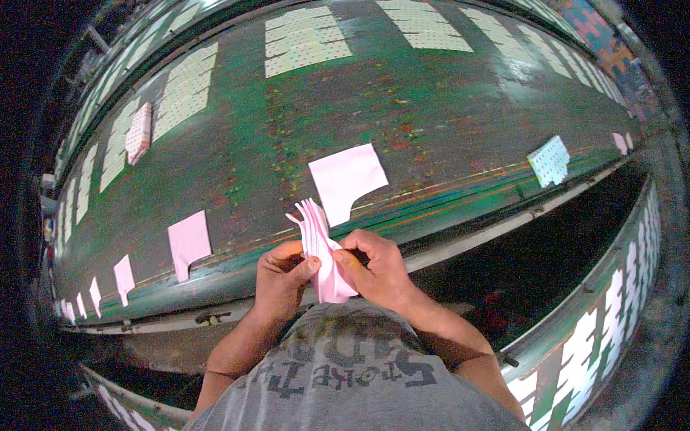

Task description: The person repeatedly picks up pink and patterned tissue sheets from a green conveyor belt, folds them by hand, and places them back onto the belt. The person handles the tissues one at a time, folding them into smaller stacks and arranging them along the moving belt.

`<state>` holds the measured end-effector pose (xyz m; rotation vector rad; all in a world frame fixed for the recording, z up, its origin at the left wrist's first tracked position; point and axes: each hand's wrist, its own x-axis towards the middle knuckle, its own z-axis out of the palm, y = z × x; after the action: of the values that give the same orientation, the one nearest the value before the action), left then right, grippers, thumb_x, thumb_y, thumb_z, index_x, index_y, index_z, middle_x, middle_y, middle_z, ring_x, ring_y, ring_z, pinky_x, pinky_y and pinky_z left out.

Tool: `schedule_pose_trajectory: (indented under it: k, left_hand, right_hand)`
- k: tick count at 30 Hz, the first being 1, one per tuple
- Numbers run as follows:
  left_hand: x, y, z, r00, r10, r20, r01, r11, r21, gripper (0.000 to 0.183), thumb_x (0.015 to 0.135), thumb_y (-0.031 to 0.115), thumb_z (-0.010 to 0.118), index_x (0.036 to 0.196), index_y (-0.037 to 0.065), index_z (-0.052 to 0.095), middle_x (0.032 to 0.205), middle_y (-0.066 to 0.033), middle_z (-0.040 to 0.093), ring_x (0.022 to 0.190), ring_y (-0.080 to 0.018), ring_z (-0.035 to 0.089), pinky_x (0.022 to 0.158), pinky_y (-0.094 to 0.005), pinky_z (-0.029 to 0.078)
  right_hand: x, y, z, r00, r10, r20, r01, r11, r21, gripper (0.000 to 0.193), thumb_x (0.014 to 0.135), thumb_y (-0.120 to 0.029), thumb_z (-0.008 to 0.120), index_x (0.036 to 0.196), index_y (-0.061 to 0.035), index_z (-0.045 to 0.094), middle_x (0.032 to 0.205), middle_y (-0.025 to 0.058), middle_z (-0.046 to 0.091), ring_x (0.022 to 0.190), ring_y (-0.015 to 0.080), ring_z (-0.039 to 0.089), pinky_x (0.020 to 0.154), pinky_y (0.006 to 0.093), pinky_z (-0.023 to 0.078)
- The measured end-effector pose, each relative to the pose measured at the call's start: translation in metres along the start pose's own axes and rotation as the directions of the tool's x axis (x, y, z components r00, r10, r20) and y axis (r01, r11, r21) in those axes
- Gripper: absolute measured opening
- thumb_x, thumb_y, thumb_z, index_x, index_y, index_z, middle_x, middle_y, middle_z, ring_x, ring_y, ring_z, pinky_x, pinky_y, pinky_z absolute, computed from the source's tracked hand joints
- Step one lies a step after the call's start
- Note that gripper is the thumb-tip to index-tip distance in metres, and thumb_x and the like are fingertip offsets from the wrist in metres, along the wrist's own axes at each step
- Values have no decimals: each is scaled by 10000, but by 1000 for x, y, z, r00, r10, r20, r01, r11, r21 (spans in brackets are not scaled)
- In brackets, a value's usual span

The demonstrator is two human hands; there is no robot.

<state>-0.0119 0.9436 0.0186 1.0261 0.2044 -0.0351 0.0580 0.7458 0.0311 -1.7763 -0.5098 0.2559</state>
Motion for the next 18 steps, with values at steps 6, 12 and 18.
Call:
schedule_pose_trajectory:
  k: [6,12,18]
  left_hand:
    - [11,-6,-1,997,-8,73,8,1000,1,271,948,27,788,1211,-21,749,1070,-71,786,918,-106,709,830,-276,573]
    - [17,-10,17,998,-5,66,6,1000,-12,274,934,14,802,1199,-27,749,1055,-76,788,916,-108,713,829,-283,578]
    - [37,-32,54,999,28,42,-31,997,68,264,938,-4,791,1199,-19,752,1070,-75,787,934,-108,714,838,-282,579]
  right_hand:
    - [-5,2,-8,979,203,27,-205,960,190,150,1026,-111,708,1124,3,711,923,-4,693,796,34,571,698,230,486]
    - [-7,2,-26,989,133,65,-144,968,207,185,964,-128,791,1087,-5,726,899,-15,688,816,44,595,709,241,497]
    - [-1,21,-63,995,99,-13,-97,990,102,159,945,-138,811,948,-12,714,860,17,694,802,64,607,694,265,503]
